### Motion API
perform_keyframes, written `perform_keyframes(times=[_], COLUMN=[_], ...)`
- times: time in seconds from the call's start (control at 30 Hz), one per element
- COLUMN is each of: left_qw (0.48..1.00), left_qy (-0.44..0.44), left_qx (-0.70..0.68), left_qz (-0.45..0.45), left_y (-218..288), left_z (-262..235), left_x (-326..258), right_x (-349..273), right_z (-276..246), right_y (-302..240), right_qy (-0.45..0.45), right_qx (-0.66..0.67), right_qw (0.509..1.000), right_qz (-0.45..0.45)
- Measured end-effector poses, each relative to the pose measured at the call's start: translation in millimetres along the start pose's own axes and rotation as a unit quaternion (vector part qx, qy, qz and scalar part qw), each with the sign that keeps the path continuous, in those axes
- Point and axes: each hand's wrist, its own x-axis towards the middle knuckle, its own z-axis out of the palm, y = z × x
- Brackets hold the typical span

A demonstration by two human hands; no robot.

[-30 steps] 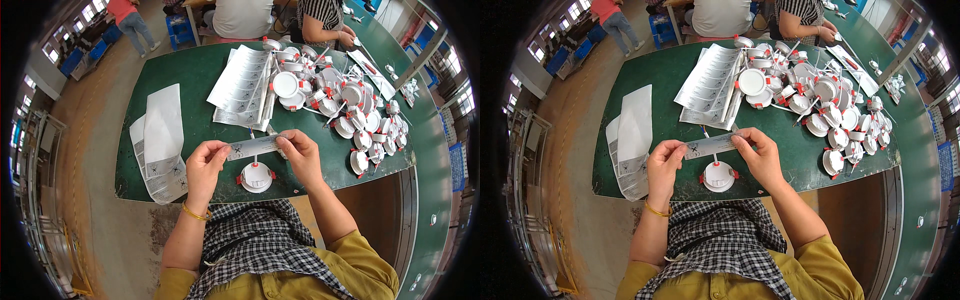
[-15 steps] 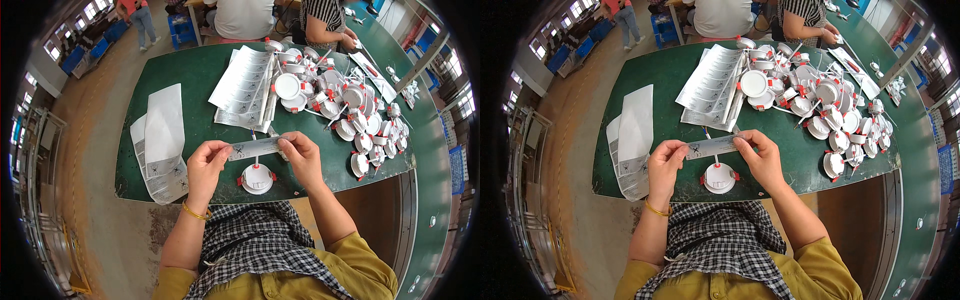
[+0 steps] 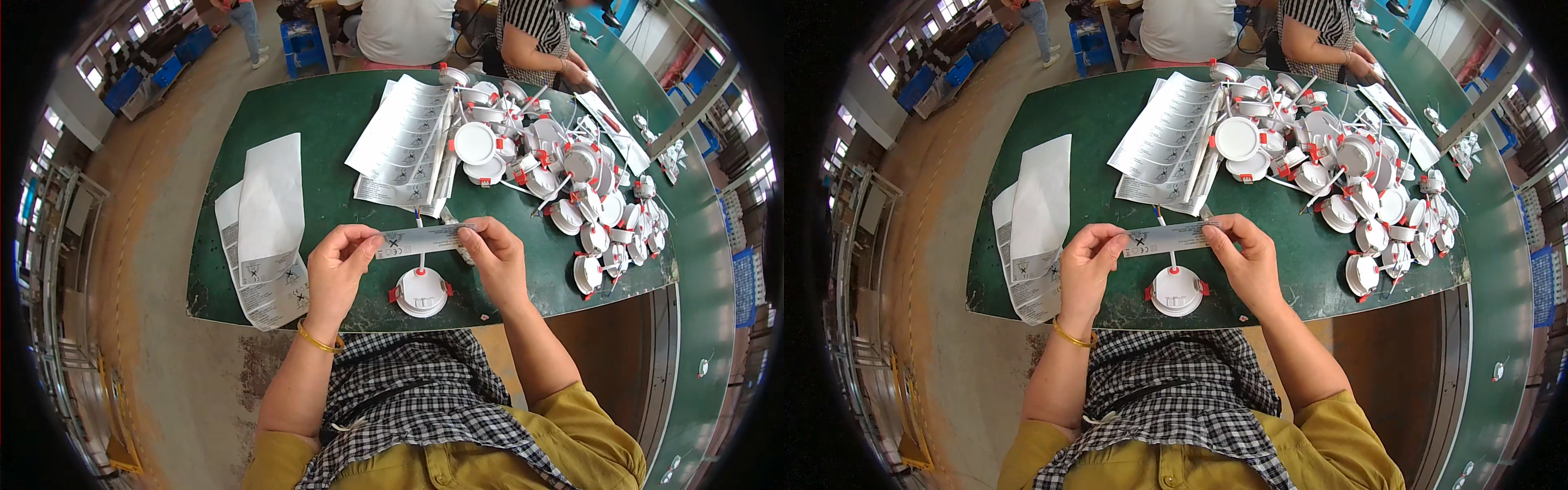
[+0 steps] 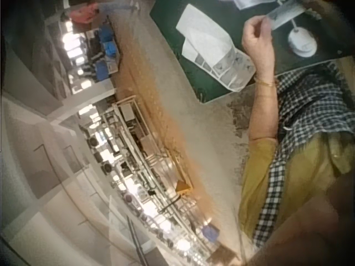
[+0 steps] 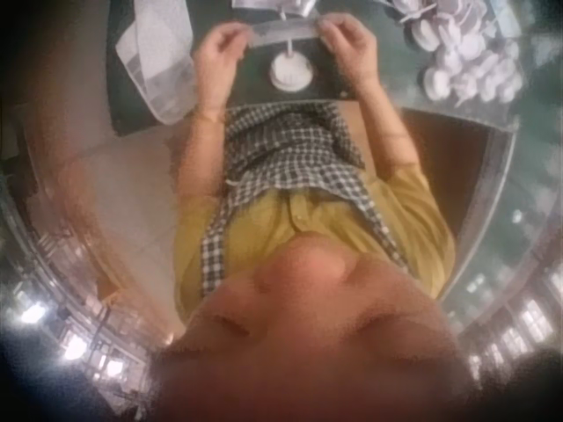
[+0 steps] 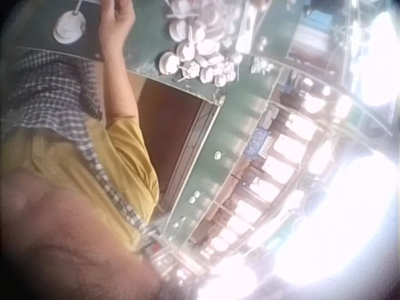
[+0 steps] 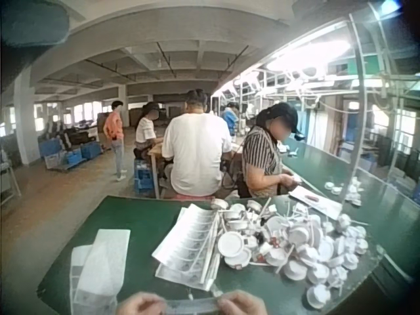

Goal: The person peels adhesive labels from sheets and wraps them around the power cables of round light fixtures by hand.

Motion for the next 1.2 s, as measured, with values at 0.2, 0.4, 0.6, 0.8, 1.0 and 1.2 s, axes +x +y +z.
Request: perform_keyframes(times=[0.2,0.4,0.6,0.8,1.0,1.2], left_qw=[0.998,0.995,0.994,0.985,0.983,0.977], left_qy=[-0.056,-0.094,-0.100,-0.127,-0.131,-0.151], left_qx=[-0.016,-0.016,-0.047,-0.110,-0.111,-0.127], left_qz=[0.006,0.015,-0.002,-0.048,-0.067,-0.078], left_y=[-6,-14,-18,-11,-10,-21], left_z=[-3,-9,-9,-7,-8,-11], left_x=[6,16,25,26,28,29], right_x=[4,8,14,16,17,14], right_z=[0,-3,-5,-2,-1,6], right_y=[2,6,15,16,3,8], right_qy=[0.007,-0.014,-0.026,0.000,0.000,0.095], right_qx=[0.030,0.036,0.042,-0.044,0.009,-0.125], right_qw=[1.000,0.999,0.998,0.999,1.000,0.985], right_qz=[0.003,0.013,0.030,-0.017,0.000,-0.068])
